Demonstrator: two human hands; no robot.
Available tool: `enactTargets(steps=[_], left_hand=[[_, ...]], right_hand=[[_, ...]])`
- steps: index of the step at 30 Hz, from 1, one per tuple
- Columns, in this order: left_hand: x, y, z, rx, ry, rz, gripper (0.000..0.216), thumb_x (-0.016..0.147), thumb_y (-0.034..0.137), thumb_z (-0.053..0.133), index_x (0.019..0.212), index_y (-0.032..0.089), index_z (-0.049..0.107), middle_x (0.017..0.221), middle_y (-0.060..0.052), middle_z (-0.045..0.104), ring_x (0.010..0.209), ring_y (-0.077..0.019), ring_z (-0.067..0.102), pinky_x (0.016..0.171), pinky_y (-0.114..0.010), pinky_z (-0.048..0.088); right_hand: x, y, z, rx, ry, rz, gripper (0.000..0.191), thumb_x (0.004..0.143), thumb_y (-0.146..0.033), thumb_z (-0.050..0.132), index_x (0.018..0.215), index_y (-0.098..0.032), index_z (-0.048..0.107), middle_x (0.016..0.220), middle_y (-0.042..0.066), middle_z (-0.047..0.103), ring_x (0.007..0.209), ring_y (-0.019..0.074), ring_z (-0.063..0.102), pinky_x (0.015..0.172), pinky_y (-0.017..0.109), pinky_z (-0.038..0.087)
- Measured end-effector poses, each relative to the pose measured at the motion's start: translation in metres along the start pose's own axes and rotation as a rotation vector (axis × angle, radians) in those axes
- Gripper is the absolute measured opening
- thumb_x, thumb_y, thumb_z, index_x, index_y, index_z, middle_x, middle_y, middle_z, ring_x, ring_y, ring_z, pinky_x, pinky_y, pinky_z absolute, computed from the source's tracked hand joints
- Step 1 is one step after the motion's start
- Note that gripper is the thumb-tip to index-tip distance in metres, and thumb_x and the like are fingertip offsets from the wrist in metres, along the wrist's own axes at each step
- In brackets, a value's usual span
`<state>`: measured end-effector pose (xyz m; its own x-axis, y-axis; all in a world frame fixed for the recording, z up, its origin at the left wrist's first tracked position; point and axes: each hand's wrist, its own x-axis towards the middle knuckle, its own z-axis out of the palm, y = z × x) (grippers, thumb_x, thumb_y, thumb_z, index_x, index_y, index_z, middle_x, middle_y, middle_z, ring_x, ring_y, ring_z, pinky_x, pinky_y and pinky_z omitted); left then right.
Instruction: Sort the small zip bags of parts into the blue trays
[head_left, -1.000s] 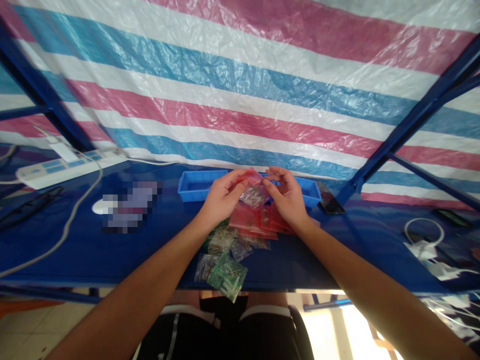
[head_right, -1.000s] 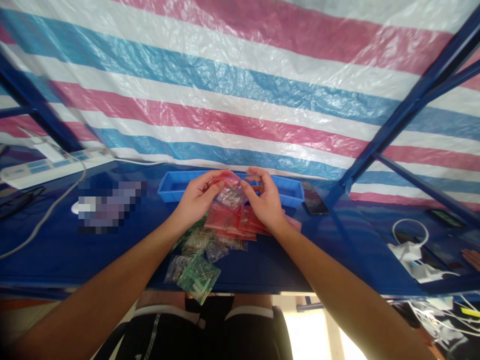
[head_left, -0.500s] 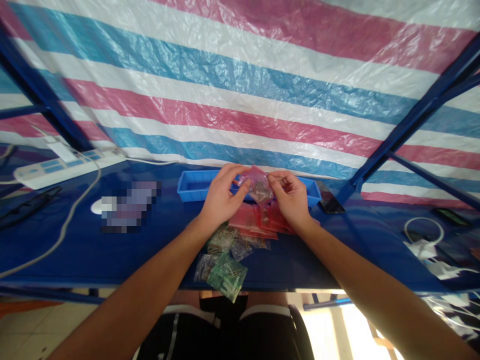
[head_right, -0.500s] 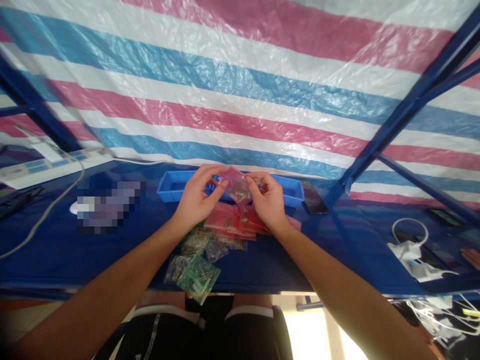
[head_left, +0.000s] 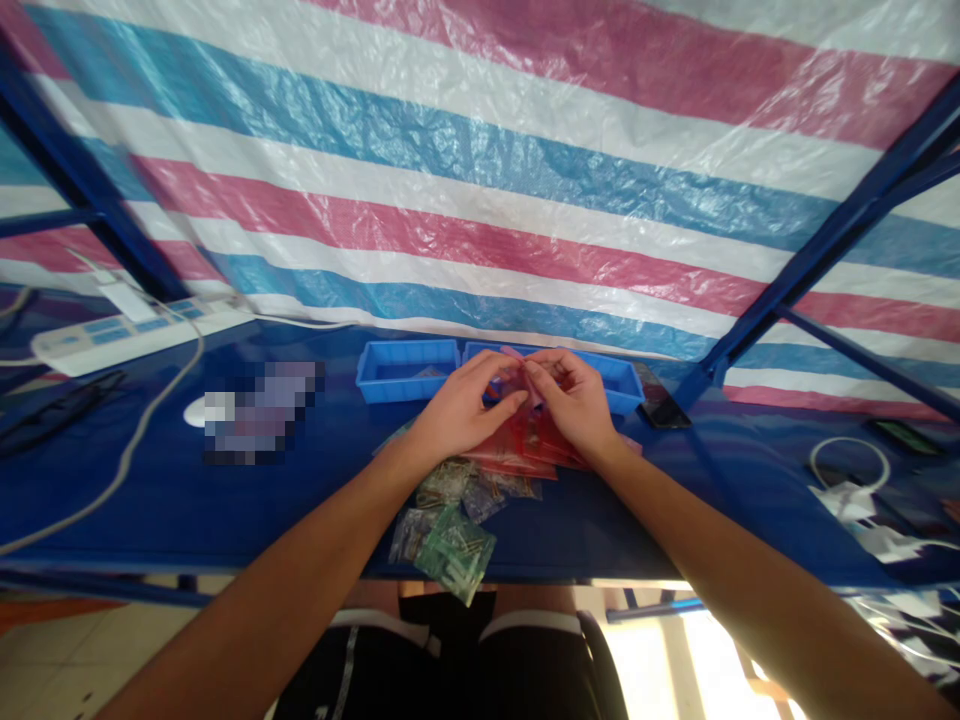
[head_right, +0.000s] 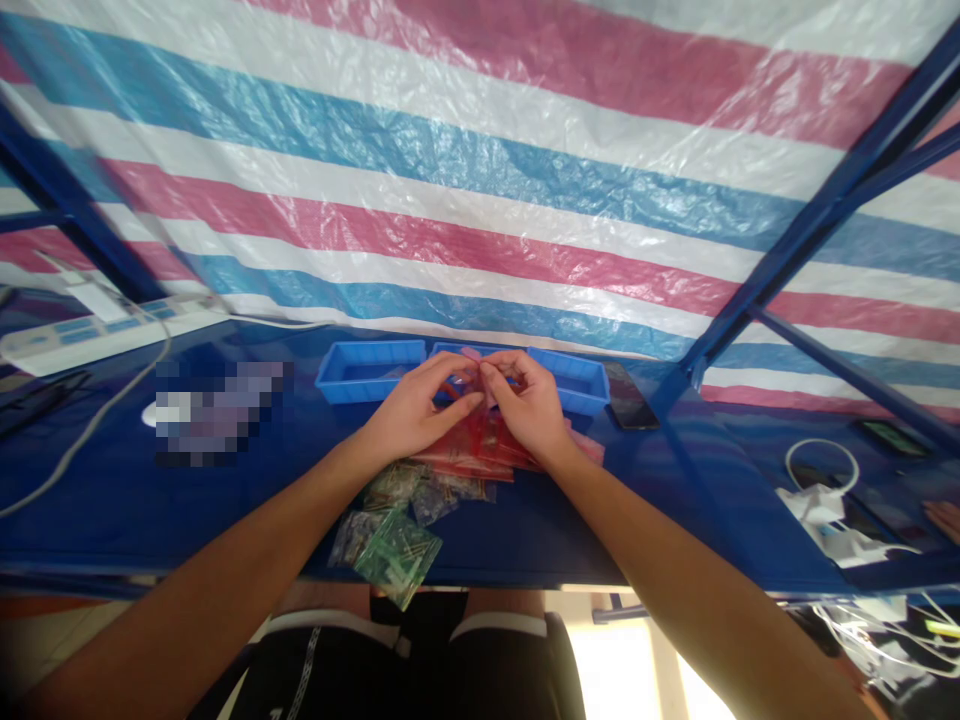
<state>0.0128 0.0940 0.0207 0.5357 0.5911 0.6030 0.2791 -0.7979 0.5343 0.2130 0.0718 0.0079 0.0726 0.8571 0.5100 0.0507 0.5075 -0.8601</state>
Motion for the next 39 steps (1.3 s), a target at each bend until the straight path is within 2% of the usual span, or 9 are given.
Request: enactTargets(steps=[7,11,16,24,31,35,37,39], left_hand=[[0.0009,0.0043,-0.0022,-0.069,0.005,-0.038,0.040,0.100,0.050,0.073,0.128,0.021,0.070,0.123,-0.011,0.072,0.103,-0.0229,0.074,0.080,-0.031,0.064],[0.0014,0.0055,-0.0021,-0.070,0.034,-0.032,0.033,0.101,0.043,0.071,0.125,0.020,0.073,0.119,-0.010,0.074,0.095,-0.0201,0.074,0.080,-0.030,0.063],[0.0020,0.0046,-0.0013,-0.044,0.085,-0.017,0.025,0.101,0.031,0.068,0.123,0.019,0.074,0.111,-0.008,0.078,0.097,-0.0201,0.075,0.084,-0.030,0.061],[0.0011,0.0092,-0.0012,-0.032,0.121,-0.045,0.030,0.099,0.024,0.065,0.127,0.017,0.073,0.108,-0.007,0.082,0.091,-0.0179,0.078,0.080,-0.027,0.061],[-0.0002,0.0071,-0.0027,0.020,0.111,-0.040,0.029,0.095,0.019,0.064,0.121,0.018,0.075,0.108,-0.005,0.081,0.087,-0.0170,0.075,0.078,-0.027,0.057],[-0.0019,0.0079,-0.0033,-0.038,0.160,-0.100,0.027,0.100,0.027,0.065,0.124,0.019,0.073,0.096,-0.003,0.080,0.081,-0.0165,0.074,0.072,-0.025,0.055],[-0.0021,0.0075,-0.0031,-0.129,0.174,-0.114,0.027,0.102,0.029,0.063,0.126,0.019,0.071,0.099,-0.005,0.080,0.085,-0.0168,0.075,0.075,-0.025,0.057],[-0.0016,0.0062,-0.0026,-0.218,0.183,-0.105,0.025,0.105,0.030,0.061,0.126,0.019,0.069,0.104,-0.006,0.080,0.091,-0.0175,0.077,0.082,-0.027,0.059]], right_hand=[[-0.0010,-0.0028,-0.0005,-0.028,-0.022,-0.017,0.031,0.096,-0.052,0.078,0.103,-0.023,0.075,0.092,0.003,0.077,0.082,0.0189,0.071,0.078,0.033,0.060],[-0.0025,-0.0055,0.0016,0.035,-0.051,-0.009,0.030,0.096,-0.053,0.078,0.103,-0.024,0.075,0.091,0.003,0.077,0.083,0.0205,0.073,0.077,0.035,0.064],[-0.0039,-0.0044,0.0022,0.055,-0.063,0.008,0.029,0.096,-0.052,0.079,0.104,-0.025,0.075,0.100,0.004,0.079,0.080,0.0196,0.074,0.076,0.035,0.064],[-0.0041,-0.0056,0.0002,0.009,-0.071,-0.003,0.032,0.096,-0.056,0.077,0.103,-0.026,0.073,0.097,0.002,0.078,0.077,0.0188,0.070,0.072,0.034,0.062],[-0.0053,-0.0043,0.0013,-0.011,-0.091,0.000,0.030,0.098,-0.055,0.074,0.099,-0.025,0.073,0.092,0.002,0.075,0.077,0.0184,0.068,0.071,0.033,0.060],[-0.0041,-0.0031,0.0026,-0.021,-0.039,-0.017,0.039,0.094,-0.056,0.079,0.118,-0.026,0.070,0.109,0.006,0.075,0.095,0.0217,0.071,0.076,0.033,0.061],[-0.0026,-0.0031,0.0027,-0.023,-0.012,-0.007,0.049,0.090,-0.054,0.084,0.128,-0.027,0.066,0.116,0.007,0.074,0.102,0.0223,0.071,0.079,0.032,0.062],[-0.0010,-0.0029,0.0022,-0.010,-0.024,0.017,0.050,0.089,-0.053,0.085,0.128,-0.027,0.067,0.118,0.007,0.076,0.105,0.0229,0.072,0.084,0.034,0.063]])
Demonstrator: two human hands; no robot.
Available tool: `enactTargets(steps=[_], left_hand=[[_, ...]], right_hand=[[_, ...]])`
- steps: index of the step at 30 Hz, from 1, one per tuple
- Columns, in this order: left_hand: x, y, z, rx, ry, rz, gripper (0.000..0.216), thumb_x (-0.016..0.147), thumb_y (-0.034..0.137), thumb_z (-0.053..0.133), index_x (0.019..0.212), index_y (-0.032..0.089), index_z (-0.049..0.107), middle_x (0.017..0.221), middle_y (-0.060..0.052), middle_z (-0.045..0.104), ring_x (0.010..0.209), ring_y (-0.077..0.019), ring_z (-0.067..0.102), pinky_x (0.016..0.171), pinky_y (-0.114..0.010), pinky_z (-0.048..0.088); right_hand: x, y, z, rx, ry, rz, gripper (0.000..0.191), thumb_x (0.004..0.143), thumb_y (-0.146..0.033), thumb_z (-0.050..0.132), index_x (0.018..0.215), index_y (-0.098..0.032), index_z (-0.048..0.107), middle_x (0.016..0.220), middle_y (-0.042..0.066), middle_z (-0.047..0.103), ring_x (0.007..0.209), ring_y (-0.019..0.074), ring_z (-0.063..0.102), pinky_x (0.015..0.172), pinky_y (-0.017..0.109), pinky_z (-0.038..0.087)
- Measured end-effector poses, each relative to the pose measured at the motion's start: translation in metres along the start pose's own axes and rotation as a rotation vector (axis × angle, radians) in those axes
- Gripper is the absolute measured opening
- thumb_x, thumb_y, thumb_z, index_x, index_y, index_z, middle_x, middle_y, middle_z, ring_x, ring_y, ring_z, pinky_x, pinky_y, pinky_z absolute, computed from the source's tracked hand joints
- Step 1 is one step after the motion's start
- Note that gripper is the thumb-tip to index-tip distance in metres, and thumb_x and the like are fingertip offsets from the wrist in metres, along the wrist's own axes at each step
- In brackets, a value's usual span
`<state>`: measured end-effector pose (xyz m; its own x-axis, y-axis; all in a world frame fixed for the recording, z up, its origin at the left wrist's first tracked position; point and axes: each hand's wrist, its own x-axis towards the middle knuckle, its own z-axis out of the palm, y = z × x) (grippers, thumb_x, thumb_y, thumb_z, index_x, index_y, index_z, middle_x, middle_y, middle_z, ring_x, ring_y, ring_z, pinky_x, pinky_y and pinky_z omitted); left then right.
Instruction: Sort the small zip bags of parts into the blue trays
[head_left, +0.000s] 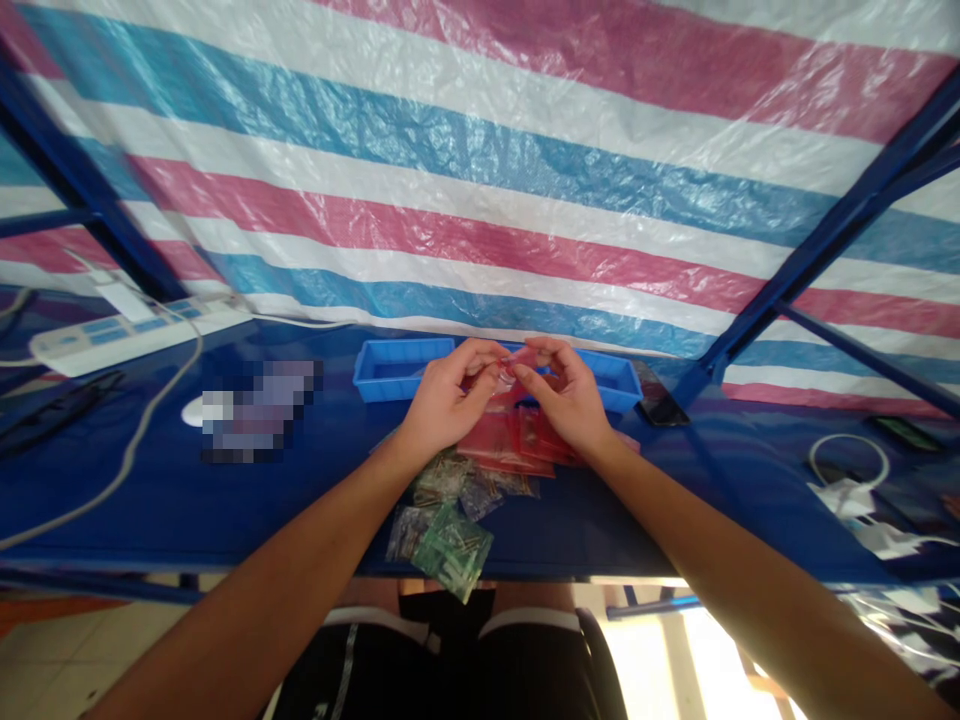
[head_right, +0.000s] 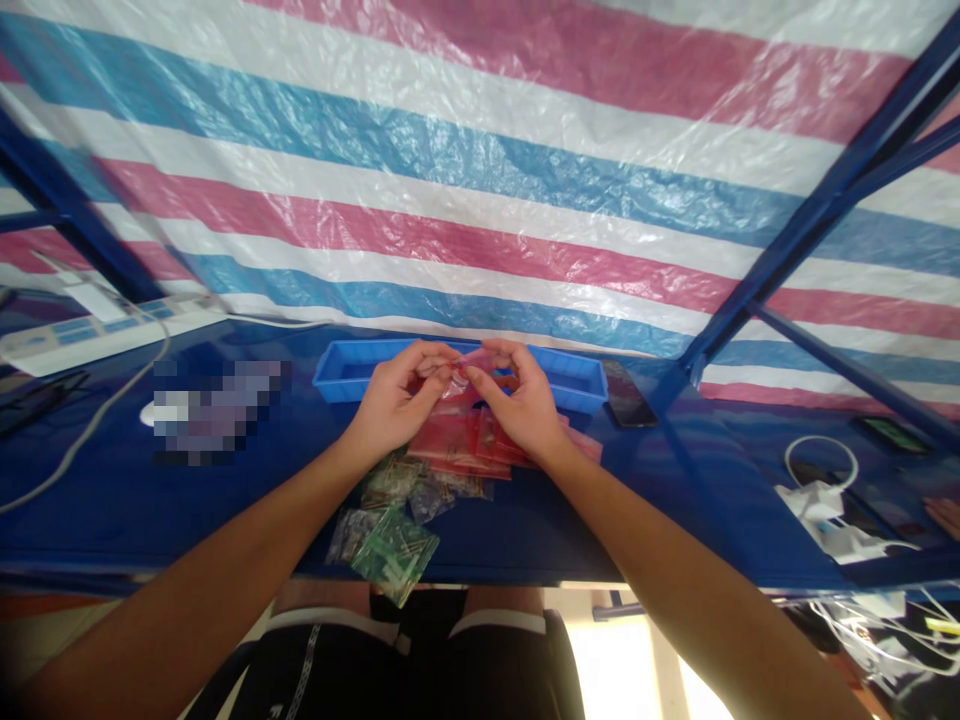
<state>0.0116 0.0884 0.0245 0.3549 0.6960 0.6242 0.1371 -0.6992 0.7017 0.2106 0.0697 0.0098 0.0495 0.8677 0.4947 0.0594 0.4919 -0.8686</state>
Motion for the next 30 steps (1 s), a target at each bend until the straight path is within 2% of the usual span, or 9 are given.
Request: enactTargets(steps=[4,8,12,16,20,23,30], left_hand=[[0.001,-0.005,0.000,-0.079,0.002,-0.014,0.027,0.107,0.035,0.061,0.128,0.020,0.067,0.109,-0.008,0.080,0.096,-0.0185,0.077,0.087,-0.029,0.059],[0.002,-0.008,0.000,-0.069,-0.002,-0.036,0.031,0.108,0.039,0.060,0.131,0.020,0.066,0.105,-0.007,0.079,0.091,-0.0169,0.074,0.084,-0.029,0.058],[0.002,-0.005,0.000,-0.061,0.039,-0.025,0.032,0.107,0.041,0.063,0.131,0.020,0.067,0.112,-0.008,0.079,0.101,-0.0185,0.075,0.091,-0.030,0.059],[0.003,0.000,-0.001,0.052,0.123,0.026,0.029,0.106,0.040,0.066,0.127,0.021,0.070,0.121,-0.009,0.076,0.109,-0.0199,0.073,0.091,-0.030,0.058],[0.003,0.008,-0.003,0.188,0.144,0.143,0.022,0.106,0.036,0.065,0.119,0.021,0.072,0.115,-0.007,0.075,0.103,-0.0193,0.070,0.090,-0.032,0.057],[0.002,0.012,-0.005,0.251,0.128,0.214,0.018,0.107,0.034,0.063,0.112,0.021,0.073,0.106,-0.007,0.075,0.094,-0.0193,0.067,0.089,-0.035,0.056],[0.001,0.012,-0.003,0.242,0.077,0.255,0.017,0.107,0.032,0.061,0.109,0.021,0.074,0.102,-0.007,0.075,0.092,-0.0196,0.069,0.085,-0.034,0.056]], right_hand=[[0.003,0.003,-0.002,0.098,-0.059,0.053,0.038,0.089,-0.051,0.085,0.114,-0.025,0.073,0.112,0.006,0.081,0.105,0.0226,0.075,0.096,0.037,0.062],[0.005,0.009,-0.003,0.165,-0.056,0.092,0.046,0.085,-0.050,0.089,0.119,-0.025,0.072,0.110,0.005,0.083,0.102,0.0216,0.078,0.096,0.038,0.062],[0.006,0.010,-0.004,0.156,-0.023,0.071,0.044,0.084,-0.050,0.090,0.116,-0.023,0.072,0.113,0.006,0.083,0.104,0.0221,0.078,0.099,0.039,0.062],[0.006,0.006,-0.004,0.101,0.071,0.055,0.038,0.085,-0.050,0.089,0.107,-0.023,0.073,0.097,0.003,0.081,0.088,0.0201,0.075,0.085,0.035,0.062],[0.006,0.003,-0.004,0.061,0.147,0.035,0.035,0.086,-0.052,0.087,0.100,-0.024,0.071,0.082,-0.001,0.073,0.074,0.0180,0.066,0.073,0.032,0.058],[0.006,0.003,-0.005,0.041,0.198,0.029,0.036,0.086,-0.053,0.086,0.099,-0.024,0.070,0.081,-0.002,0.070,0.073,0.0177,0.062,0.069,0.032,0.055],[0.008,0.007,-0.011,0.033,0.223,-0.037,0.029,0.092,-0.049,0.081,0.099,-0.024,0.068,0.083,-0.002,0.067,0.072,0.0156,0.057,0.068,0.029,0.049]])
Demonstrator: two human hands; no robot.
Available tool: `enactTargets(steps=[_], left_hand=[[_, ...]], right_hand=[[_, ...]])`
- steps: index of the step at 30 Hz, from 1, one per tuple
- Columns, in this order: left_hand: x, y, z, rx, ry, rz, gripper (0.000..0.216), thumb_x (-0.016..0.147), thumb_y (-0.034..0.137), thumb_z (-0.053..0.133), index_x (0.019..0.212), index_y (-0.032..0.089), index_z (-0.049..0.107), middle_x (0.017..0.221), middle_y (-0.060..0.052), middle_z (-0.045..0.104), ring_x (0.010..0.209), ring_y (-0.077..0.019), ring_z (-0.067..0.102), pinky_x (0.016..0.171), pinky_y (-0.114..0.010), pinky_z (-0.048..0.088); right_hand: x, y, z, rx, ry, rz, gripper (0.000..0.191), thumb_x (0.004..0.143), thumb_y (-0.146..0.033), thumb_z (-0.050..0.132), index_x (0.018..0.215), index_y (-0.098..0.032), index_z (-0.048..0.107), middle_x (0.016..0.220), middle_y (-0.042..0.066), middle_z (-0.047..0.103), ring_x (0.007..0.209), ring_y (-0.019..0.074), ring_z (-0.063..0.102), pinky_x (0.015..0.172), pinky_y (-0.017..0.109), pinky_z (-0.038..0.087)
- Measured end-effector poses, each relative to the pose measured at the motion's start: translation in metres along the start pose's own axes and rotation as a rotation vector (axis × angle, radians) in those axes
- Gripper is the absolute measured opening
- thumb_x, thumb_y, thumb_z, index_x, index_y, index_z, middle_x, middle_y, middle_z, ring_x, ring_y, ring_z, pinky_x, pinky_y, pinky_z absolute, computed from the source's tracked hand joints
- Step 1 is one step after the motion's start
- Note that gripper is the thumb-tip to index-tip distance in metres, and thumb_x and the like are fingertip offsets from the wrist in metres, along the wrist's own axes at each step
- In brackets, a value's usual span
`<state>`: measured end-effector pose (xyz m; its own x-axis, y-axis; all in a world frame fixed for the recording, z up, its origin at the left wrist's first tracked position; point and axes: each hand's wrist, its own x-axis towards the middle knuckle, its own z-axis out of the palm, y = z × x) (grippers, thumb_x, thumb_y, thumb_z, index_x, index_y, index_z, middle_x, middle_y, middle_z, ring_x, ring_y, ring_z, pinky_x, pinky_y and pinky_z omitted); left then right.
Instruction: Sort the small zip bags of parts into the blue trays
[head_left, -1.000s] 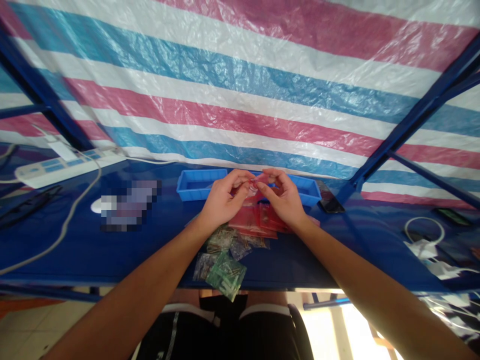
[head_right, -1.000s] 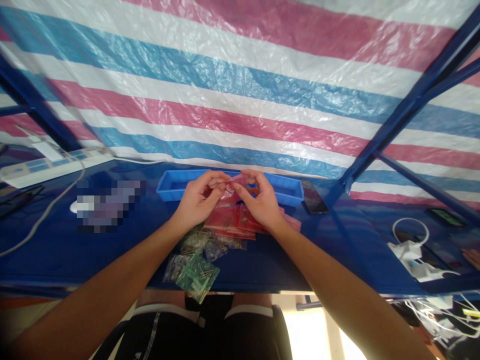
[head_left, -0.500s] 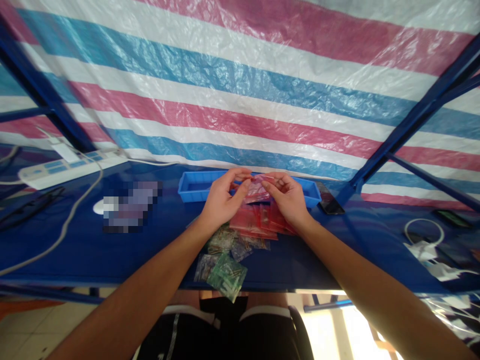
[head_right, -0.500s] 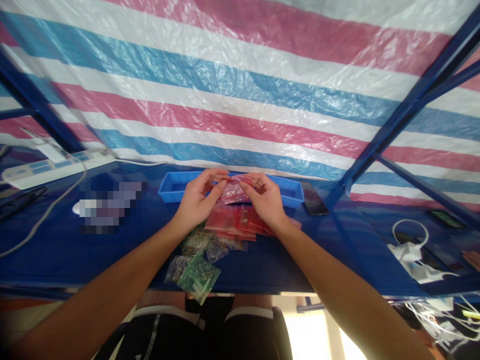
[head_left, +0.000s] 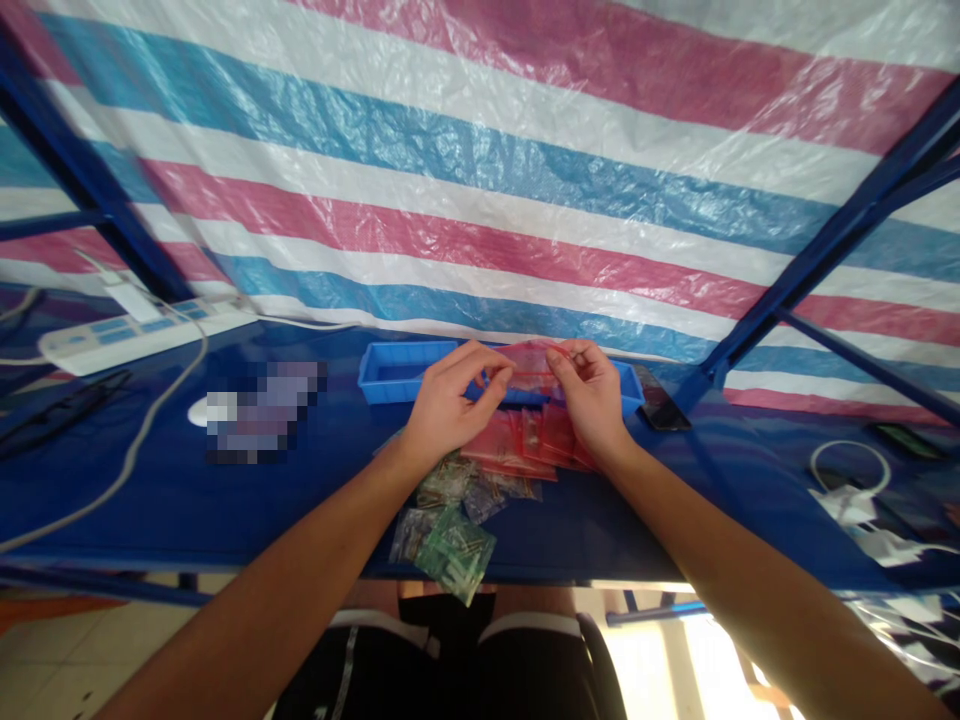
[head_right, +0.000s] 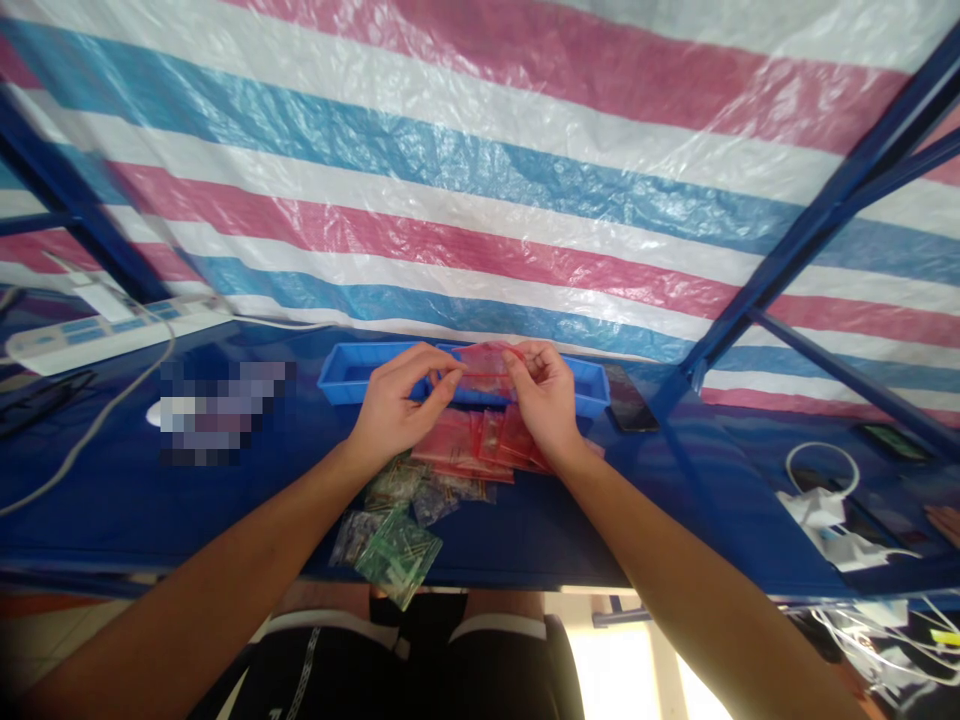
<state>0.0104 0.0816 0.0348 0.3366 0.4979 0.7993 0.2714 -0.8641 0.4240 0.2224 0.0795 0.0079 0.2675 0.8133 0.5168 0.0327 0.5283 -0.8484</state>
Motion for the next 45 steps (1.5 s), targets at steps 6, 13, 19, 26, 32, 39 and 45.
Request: enactTargets(steps=[6,13,19,26,32,39,45], left_hand=[[-0.003,-0.003,0.004,-0.049,-0.168,-0.071,0.034,0.104,0.041,0.068,0.133,0.023,0.071,0.133,-0.012,0.072,0.109,-0.0232,0.072,0.093,-0.036,0.061],[-0.001,-0.003,0.002,-0.100,-0.164,-0.124,0.039,0.102,0.047,0.072,0.133,0.023,0.071,0.126,-0.011,0.073,0.103,-0.0223,0.074,0.089,-0.034,0.064],[0.001,0.002,0.001,-0.159,-0.170,-0.154,0.039,0.099,0.050,0.074,0.124,0.021,0.070,0.118,-0.010,0.074,0.100,-0.0220,0.074,0.081,-0.032,0.064],[0.000,0.003,0.003,-0.117,-0.190,-0.173,0.034,0.095,0.050,0.078,0.108,0.020,0.067,0.102,-0.005,0.075,0.087,-0.0181,0.072,0.071,-0.027,0.058],[-0.001,-0.001,0.004,-0.057,-0.219,-0.135,0.017,0.096,0.035,0.071,0.098,0.020,0.063,0.088,0.000,0.068,0.078,-0.0148,0.065,0.071,-0.027,0.051],[-0.003,-0.002,0.005,-0.031,-0.225,-0.106,0.012,0.098,0.031,0.066,0.097,0.020,0.063,0.090,-0.001,0.069,0.081,-0.0157,0.065,0.076,-0.027,0.051],[-0.004,-0.005,0.006,-0.167,-0.125,-0.229,0.023,0.105,0.040,0.065,0.103,0.018,0.071,0.096,-0.005,0.076,0.085,-0.0167,0.072,0.075,-0.026,0.053]], right_hand=[[-0.007,-0.011,0.007,-0.003,-0.134,0.016,0.034,0.091,-0.054,0.081,0.097,-0.025,0.065,0.087,0.000,0.070,0.081,0.0183,0.065,0.080,0.032,0.056],[-0.012,-0.022,0.008,0.026,-0.238,0.068,0.037,0.096,-0.063,0.073,0.101,-0.026,0.071,0.093,0.002,0.072,0.085,0.0208,0.068,0.072,0.033,0.062],[-0.012,-0.024,0.005,0.059,-0.311,0.069,0.042,0.096,-0.069,0.070,0.101,-0.027,0.071,0.095,0.004,0.073,0.090,0.0239,0.070,0.075,0.037,0.065],[-0.014,-0.026,0.003,0.010,-0.415,0.046,0.041,0.099,-0.067,0.068,0.097,-0.026,0.070,0.092,0.003,0.073,0.082,0.0207,0.068,0.078,0.035,0.058],[-0.016,-0.030,-0.001,-0.076,-0.546,0.012,0.041,0.099,-0.066,0.068,0.097,-0.025,0.071,0.094,0.003,0.073,0.088,0.0220,0.068,0.081,0.035,0.056],[-0.021,-0.028,0.001,-0.077,-0.566,-0.036,0.035,0.101,-0.059,0.070,0.097,-0.024,0.067,0.092,0.003,0.070,0.082,0.0188,0.065,0.074,0.032,0.055],[-0.018,-0.010,0.008,-0.067,-0.307,-0.014,0.042,0.095,-0.056,0.080,0.121,-0.027,0.064,0.111,0.005,0.069,0.097,0.0207,0.067,0.075,0.031,0.059]])
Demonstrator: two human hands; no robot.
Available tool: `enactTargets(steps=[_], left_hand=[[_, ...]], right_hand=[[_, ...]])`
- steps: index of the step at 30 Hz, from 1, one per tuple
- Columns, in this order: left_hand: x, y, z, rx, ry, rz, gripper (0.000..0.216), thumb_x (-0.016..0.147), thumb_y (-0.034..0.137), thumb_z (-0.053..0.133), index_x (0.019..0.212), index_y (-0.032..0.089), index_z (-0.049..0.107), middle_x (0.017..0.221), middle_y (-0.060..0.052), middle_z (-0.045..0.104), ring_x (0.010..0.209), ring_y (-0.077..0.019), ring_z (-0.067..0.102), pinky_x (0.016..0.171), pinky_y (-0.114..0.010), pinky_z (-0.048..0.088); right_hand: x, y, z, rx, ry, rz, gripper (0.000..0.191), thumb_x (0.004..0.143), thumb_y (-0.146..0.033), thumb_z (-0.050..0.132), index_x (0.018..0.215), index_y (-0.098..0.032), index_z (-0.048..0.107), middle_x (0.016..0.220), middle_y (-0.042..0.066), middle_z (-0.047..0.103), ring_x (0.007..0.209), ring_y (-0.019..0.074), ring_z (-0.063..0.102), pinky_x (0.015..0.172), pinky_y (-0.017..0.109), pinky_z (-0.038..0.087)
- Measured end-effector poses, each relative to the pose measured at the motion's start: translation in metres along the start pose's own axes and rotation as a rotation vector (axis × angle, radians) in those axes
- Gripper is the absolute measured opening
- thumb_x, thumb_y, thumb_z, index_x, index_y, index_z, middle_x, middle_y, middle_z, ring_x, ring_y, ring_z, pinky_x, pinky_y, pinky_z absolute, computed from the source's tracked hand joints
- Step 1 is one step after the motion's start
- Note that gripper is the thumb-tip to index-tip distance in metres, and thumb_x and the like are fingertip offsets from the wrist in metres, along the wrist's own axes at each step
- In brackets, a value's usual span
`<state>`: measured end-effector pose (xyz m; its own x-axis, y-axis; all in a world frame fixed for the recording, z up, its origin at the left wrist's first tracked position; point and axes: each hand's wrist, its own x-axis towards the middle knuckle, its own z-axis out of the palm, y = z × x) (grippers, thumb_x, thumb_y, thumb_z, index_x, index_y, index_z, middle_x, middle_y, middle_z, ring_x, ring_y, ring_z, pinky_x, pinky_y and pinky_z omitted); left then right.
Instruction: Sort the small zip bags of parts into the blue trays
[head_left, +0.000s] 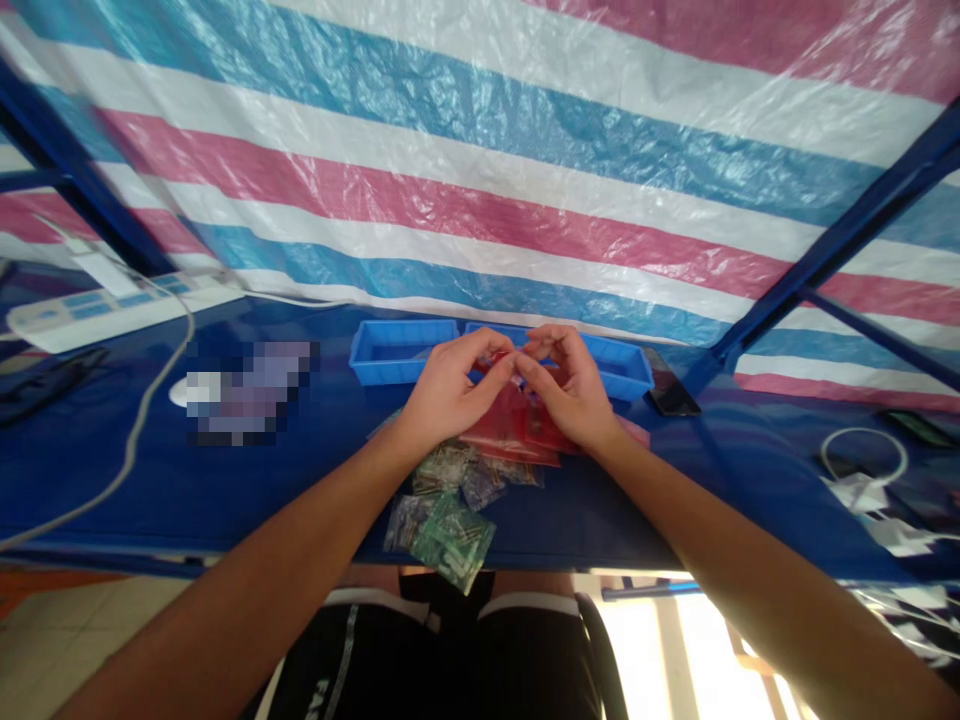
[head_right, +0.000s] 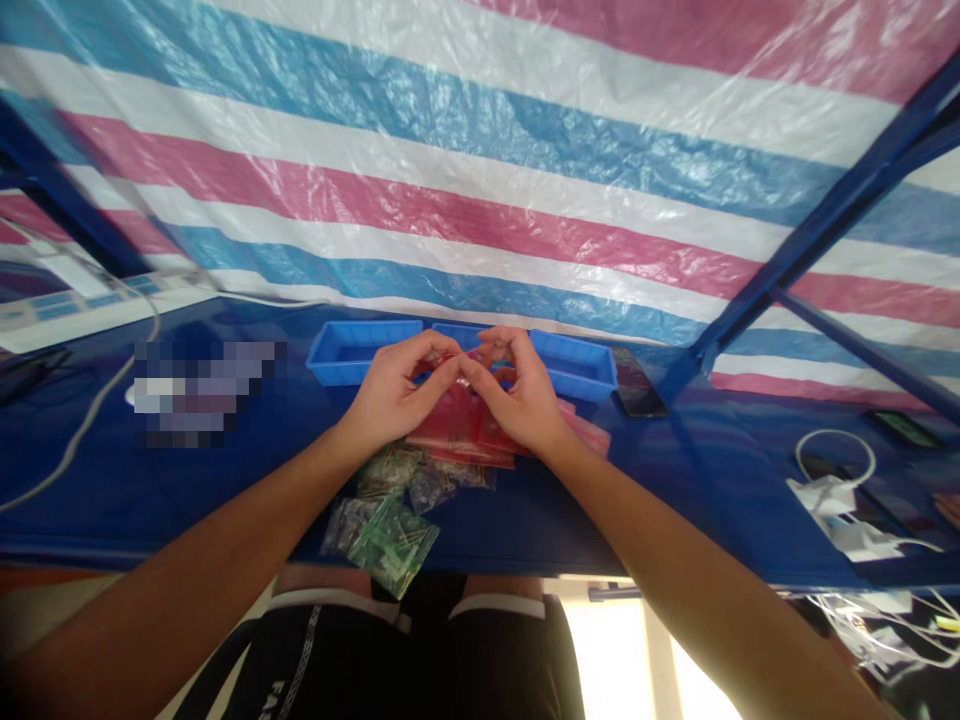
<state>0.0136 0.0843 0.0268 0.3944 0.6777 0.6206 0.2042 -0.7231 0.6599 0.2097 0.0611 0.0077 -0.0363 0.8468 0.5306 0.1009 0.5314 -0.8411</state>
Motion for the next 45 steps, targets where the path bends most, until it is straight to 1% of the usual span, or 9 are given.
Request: enactTargets(steps=[3,9,17,21,26,30,35,40,45], left_hand=[[0.002,-0.001,0.000,-0.165,0.008,-0.055,0.028,0.106,0.046,0.065,0.103,0.018,0.072,0.091,-0.004,0.077,0.080,-0.0167,0.073,0.075,-0.026,0.056],[0.003,-0.003,0.001,-0.346,0.020,-0.076,0.032,0.105,0.049,0.066,0.105,0.018,0.075,0.089,-0.004,0.078,0.079,-0.0174,0.073,0.077,-0.028,0.058],[0.009,-0.012,-0.002,-0.378,0.145,-0.110,0.031,0.103,0.048,0.070,0.103,0.017,0.076,0.102,-0.006,0.079,0.089,-0.0166,0.071,0.083,-0.027,0.056],[0.008,-0.015,-0.001,-0.238,0.211,-0.103,0.029,0.104,0.046,0.070,0.115,0.019,0.075,0.107,-0.006,0.077,0.094,-0.0175,0.071,0.082,-0.026,0.055],[0.007,-0.008,-0.005,0.040,0.276,0.075,0.023,0.105,0.037,0.069,0.120,0.020,0.075,0.122,-0.010,0.071,0.106,-0.0191,0.069,0.082,-0.027,0.056],[0.005,-0.005,-0.003,0.066,0.176,0.140,0.022,0.105,0.035,0.068,0.121,0.022,0.076,0.119,-0.009,0.073,0.107,-0.0200,0.070,0.086,-0.030,0.058],[0.003,-0.006,0.003,-0.006,-0.064,0.070,0.047,0.100,0.046,0.074,0.142,0.024,0.068,0.131,-0.011,0.072,0.105,-0.0225,0.073,0.086,-0.033,0.061],[0.002,-0.007,0.001,0.084,-0.011,0.061,0.039,0.101,0.047,0.073,0.128,0.019,0.073,0.107,-0.007,0.077,0.093,-0.0211,0.072,0.084,-0.032,0.056],[0.002,-0.010,0.001,-0.032,0.059,0.027,0.032,0.109,0.039,0.060,0.129,0.020,0.076,0.120,-0.009,0.080,0.103,-0.0220,0.076,0.093,-0.033,0.058]], right_hand=[[0.005,0.005,-0.003,0.034,0.021,0.008,0.048,0.093,-0.054,0.083,0.129,-0.028,0.066,0.125,0.008,0.069,0.109,0.0233,0.069,0.084,0.034,0.063],[0.010,0.008,-0.008,0.082,0.003,0.065,0.046,0.089,-0.055,0.085,0.122,-0.027,0.072,0.124,0.008,0.076,0.113,0.0265,0.072,0.092,0.039,0.064],[0.009,0.006,-0.006,0.144,-0.019,0.135,0.050,0.085,-0.054,0.089,0.123,-0.026,0.073,0.102,0.003,0.079,0.088,0.0195,0.072,0.080,0.032,0.059],[0.010,0.010,-0.006,0.145,0.065,0.119,0.034,0.085,-0.049,0.090,0.103,-0.024,0.077,0.089,0.001,0.078,0.079,0.0177,0.068,0.076,0.032,0.056],[0.014,0.019,-0.011,0.105,0.224,0.031,0.024,0.090,-0.043,0.086,0.100,-0.024,0.076,0.091,0.000,0.073,0.079,0.0164,0.064,0.076,0.030,0.052],[0.014,0.017,-0.012,0.059,0.287,-0.039,0.023,0.093,-0.043,0.084,0.098,-0.024,0.072,0.088,-0.001,0.069,0.078,0.0156,0.061,0.074,0.029,0.051],[0.007,0.000,-0.006,0.114,0.057,0.013,0.027,0.097,-0.052,0.078,0.104,-0.026,0.076,0.093,0.001,0.074,0.084,0.0192,0.068,0.079,0.033,0.059],[0.003,-0.005,-0.001,0.168,-0.049,0.045,0.034,0.101,-0.059,0.069,0.109,-0.027,0.078,0.112,0.005,0.078,0.099,0.0244,0.073,0.084,0.039,0.066],[0.005,0.004,-0.001,0.114,0.118,0.004,0.030,0.096,-0.053,0.079,0.109,-0.026,0.074,0.101,0.004,0.075,0.085,0.0202,0.069,0.069,0.033,0.061]])
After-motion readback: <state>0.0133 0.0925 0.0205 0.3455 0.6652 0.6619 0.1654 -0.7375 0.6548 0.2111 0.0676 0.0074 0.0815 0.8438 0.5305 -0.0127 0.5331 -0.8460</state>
